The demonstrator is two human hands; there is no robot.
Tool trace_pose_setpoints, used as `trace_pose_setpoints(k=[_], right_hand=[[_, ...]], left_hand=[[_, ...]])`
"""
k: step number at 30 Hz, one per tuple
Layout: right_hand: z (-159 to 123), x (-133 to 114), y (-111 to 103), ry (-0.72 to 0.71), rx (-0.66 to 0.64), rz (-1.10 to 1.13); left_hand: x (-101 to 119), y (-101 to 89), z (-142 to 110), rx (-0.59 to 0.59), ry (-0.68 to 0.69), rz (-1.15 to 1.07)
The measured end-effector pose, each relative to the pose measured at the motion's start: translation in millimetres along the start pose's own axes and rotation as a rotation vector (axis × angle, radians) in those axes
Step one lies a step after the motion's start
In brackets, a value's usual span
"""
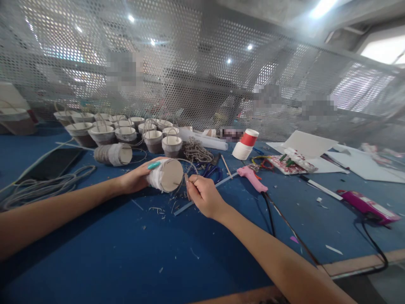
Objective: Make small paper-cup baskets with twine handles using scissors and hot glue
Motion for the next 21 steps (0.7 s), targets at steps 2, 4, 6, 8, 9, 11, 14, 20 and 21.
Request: trace_pose_setpoints(k=[2,4,6,8,9,11,14,20,21], right_hand=[[0.1,2.1,0.6,0.021,-0.006,0.020],[-0.1,4.2,1.1,0.040,-0.004,0.032],[-0.4,5.7,1.4,0.051,0.007,0.030],[-0.5,6.2,1.5,0.054,0.020,0.017],[-0.4,6.2,1.5,0.054,0.027,0.007],[-0.1,5.6,1.1,0.053,0.040,-0.021],[0.4,5.0,0.5,0.055,0.052,-0.049],[0.9,5.1,0.3,0.057,0.055,-0.071],[1.1,5.0,0.4,0.056,0.052,-0.077]], left_hand=[[0.8,1.1,0.1,-0.010,-0.006,0.028],[1.1,1.3,0.0,-0.009,-0.015,0.060],[0.9,0.8,0.0,-0.002,-0.023,0.082],[0.6,0.2,-0.1,0.006,-0.029,0.092],[0.5,0.0,-0.1,0.009,-0.030,0.093],[0.6,-0.1,-0.1,0.014,-0.030,0.095],[1.2,0.4,-0.2,0.020,-0.035,0.098],[2.3,0.7,-0.1,0.011,-0.018,0.124],[2.3,0.5,-0.1,0.010,-0.015,0.130]])
Point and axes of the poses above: each hand's wrist, its own z-axis towards the middle knuckle, its own y-axis out of the palm, x = y × z, the point moved 5 cm from there along z, towards the middle knuckle, and after that the axes turned 14 degrees about -x, right-handed, at the moved point
